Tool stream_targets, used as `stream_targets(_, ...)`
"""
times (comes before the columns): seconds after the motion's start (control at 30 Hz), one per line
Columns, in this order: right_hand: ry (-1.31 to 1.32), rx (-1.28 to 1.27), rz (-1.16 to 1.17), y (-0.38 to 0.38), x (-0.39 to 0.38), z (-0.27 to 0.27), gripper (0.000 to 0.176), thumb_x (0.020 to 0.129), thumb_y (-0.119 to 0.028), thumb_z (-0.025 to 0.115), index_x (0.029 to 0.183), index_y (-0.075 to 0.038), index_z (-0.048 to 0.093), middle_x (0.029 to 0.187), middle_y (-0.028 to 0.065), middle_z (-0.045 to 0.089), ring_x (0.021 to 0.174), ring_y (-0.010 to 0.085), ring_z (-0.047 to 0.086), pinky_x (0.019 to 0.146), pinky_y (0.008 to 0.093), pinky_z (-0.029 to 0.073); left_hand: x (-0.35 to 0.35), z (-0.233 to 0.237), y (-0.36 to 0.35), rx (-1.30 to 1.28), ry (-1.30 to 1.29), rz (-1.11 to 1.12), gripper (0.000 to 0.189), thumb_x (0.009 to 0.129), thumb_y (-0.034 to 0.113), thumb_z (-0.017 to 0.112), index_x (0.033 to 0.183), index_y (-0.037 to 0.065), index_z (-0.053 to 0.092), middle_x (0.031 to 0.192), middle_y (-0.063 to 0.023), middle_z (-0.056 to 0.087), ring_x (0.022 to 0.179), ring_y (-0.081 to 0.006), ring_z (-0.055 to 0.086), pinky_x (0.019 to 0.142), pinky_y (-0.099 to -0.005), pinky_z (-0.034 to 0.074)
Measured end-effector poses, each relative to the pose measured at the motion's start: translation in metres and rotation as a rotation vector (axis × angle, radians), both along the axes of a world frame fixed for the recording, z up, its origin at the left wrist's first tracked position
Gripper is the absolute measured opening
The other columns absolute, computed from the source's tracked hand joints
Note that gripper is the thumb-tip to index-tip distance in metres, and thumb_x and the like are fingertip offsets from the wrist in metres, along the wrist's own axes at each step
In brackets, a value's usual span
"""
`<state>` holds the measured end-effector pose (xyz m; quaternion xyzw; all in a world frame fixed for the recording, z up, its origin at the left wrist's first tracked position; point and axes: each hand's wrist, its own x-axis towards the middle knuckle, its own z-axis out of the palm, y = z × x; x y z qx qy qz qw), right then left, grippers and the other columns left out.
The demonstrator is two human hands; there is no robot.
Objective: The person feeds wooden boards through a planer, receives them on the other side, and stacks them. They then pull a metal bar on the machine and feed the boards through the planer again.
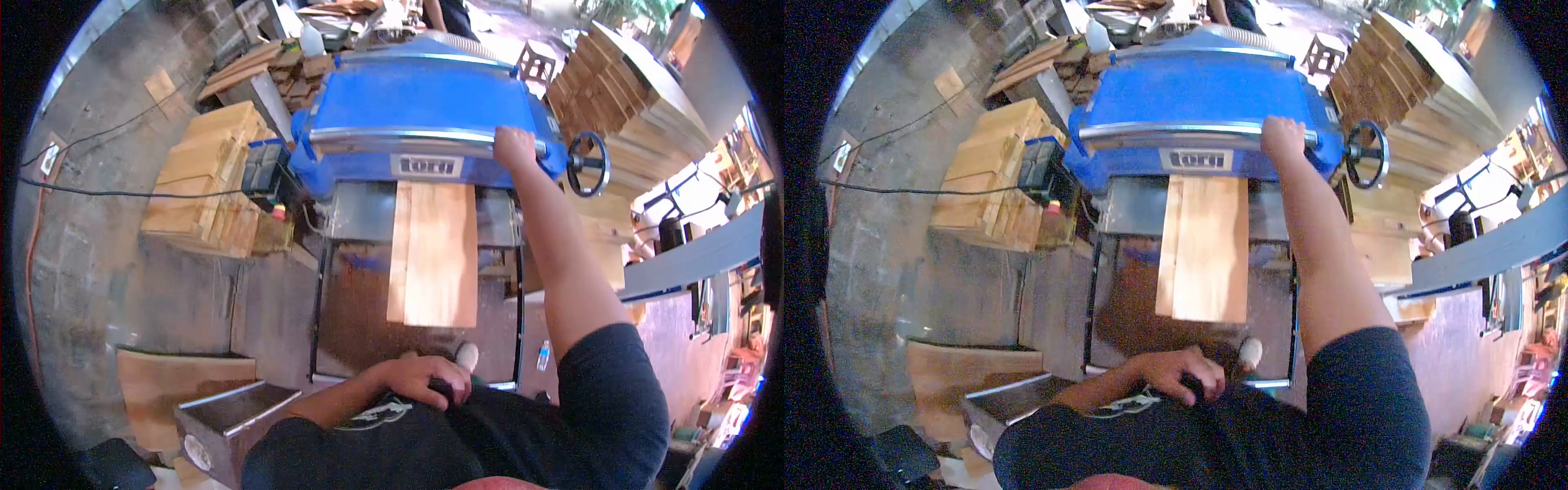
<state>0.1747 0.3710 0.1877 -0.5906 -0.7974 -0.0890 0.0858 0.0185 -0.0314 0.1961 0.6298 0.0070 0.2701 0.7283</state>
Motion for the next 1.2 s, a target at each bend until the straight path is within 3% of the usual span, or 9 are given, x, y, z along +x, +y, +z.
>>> stream_targets(0.33, 0.008, -0.142, 0.023, -0.008, -0.001, 0.020, 0.024, 0.086, -0.014, 0.053, 0.106, -0.013, 0.067, 0.108, 0.0141, 0.069, 0.106, 0.0327, 0.065, 0.089, 0.0491, 0.046, -0.019, 0.053, -0.035, -0.194, 0.305, -0.191, 0.054, 0.095, 0.054, 0.051, 0.084, 0.001, 0.055, 0.079, -0.0110, 0.054, 0.073, -0.0275, 0.053, 0.071, -0.0402, 0.041)
stream_targets(0.53, 0.027, -0.124, 0.063, -0.008, 0.000, 0.016, 0.024, 0.087, -0.012, 0.053, 0.106, -0.012, 0.066, 0.106, 0.0148, 0.069, 0.104, 0.0322, 0.066, 0.088, 0.0488, 0.046, 0.051, 0.080, -0.062, -0.047, 0.234, 0.420, 0.059, 0.094, 0.057, 0.049, 0.097, 0.000, 0.064, 0.099, -0.0138, 0.065, 0.099, -0.0321, 0.060, 0.090, -0.0444, 0.043)
stream_targets(0.73, 0.021, -0.028, 0.190, -0.016, 0.016, 0.002, 0.034, 0.083, -0.015, 0.060, 0.117, -0.012, 0.058, 0.117, 0.0168, 0.064, 0.113, 0.0330, 0.060, 0.086, 0.0503, 0.046, 0.034, 0.055, -0.116, -0.249, 0.406, 0.333, 0.053, 0.093, 0.052, 0.057, 0.100, 0.000, 0.067, 0.092, -0.0105, 0.067, 0.089, -0.0214, 0.063, 0.081, -0.0343, 0.048)
stream_targets(0.8, 0.105, 0.180, 0.328, -0.031, 0.028, -0.008, 0.048, 0.079, -0.023, 0.069, 0.122, -0.011, 0.051, 0.125, 0.0177, 0.057, 0.124, 0.0342, 0.050, 0.088, 0.0514, 0.044, 0.031, 0.037, -0.136, -0.349, 0.918, 0.529, 0.031, 0.095, 0.032, 0.061, 0.097, 0.002, 0.067, 0.088, -0.0083, 0.067, 0.087, -0.0170, 0.062, 0.080, -0.0312, 0.048)
stream_targets(0.87, 0.270, 0.474, 0.400, -0.070, 0.036, -0.021, 0.066, 0.072, -0.033, 0.076, 0.127, -0.009, 0.047, 0.125, 0.0186, 0.052, 0.126, 0.0363, 0.043, 0.093, 0.0536, 0.040, 0.034, 0.006, -0.149, -0.344, 0.930, 0.711, 0.023, 0.095, 0.024, 0.061, 0.098, 0.003, 0.067, 0.089, -0.0073, 0.067, 0.087, -0.0154, 0.061, 0.080, -0.0305, 0.048)
stream_targets(0.93, 0.299, 0.153, 0.469, -0.136, 0.040, -0.051, 0.077, 0.071, -0.040, 0.078, 0.133, -0.009, 0.045, 0.128, 0.0198, 0.048, 0.128, 0.0383, 0.039, 0.101, 0.0557, 0.036, 0.029, -0.028, -0.148, -0.319, 0.938, 0.884, 0.015, 0.094, 0.017, 0.061, 0.099, 0.004, 0.067, 0.090, -0.0062, 0.067, 0.088, -0.0137, 0.061, 0.080, -0.0299, 0.048)
stream_targets(0.97, 0.245, -0.312, 0.592, -0.169, 0.044, -0.058, 0.085, 0.069, -0.045, 0.079, 0.137, -0.010, 0.043, 0.139, 0.0202, 0.042, 0.133, 0.0388, 0.035, 0.106, 0.0575, 0.031, 0.026, -0.046, -0.143, -0.331, 0.916, 1.019, 0.020, 0.094, 0.020, 0.063, 0.103, 0.003, 0.066, 0.094, -0.0070, 0.067, 0.089, -0.0130, 0.061, 0.080, -0.0298, 0.049)
stream_targets(1.0, 0.225, -0.329, 0.789, -0.209, 0.052, -0.099, 0.085, 0.069, -0.047, 0.079, 0.136, -0.010, 0.045, 0.145, 0.0192, 0.037, 0.137, 0.0383, 0.031, 0.108, 0.0565, 0.030, 0.021, -0.066, -0.138, -0.345, 0.890, 1.149, 0.025, 0.093, 0.023, 0.065, 0.106, 0.002, 0.066, 0.097, -0.0078, 0.068, 0.090, -0.0122, 0.061, 0.081, -0.0297, 0.049)
stream_targets(1.2, -0.105, -0.525, 0.697, -0.368, 0.032, -0.122, 0.096, 0.076, -0.037, 0.076, 0.150, -0.009, 0.022, 0.155, 0.0219, 0.018, 0.146, 0.0383, 0.015, 0.117, 0.0552, 0.017, -0.057, -0.195, -0.030, -0.122, 0.808, 1.488, 0.055, 0.087, 0.029, 0.069, 0.128, -0.001, 0.050, 0.122, -0.0178, 0.062, 0.111, -0.0278, 0.059, 0.096, -0.0385, 0.046)
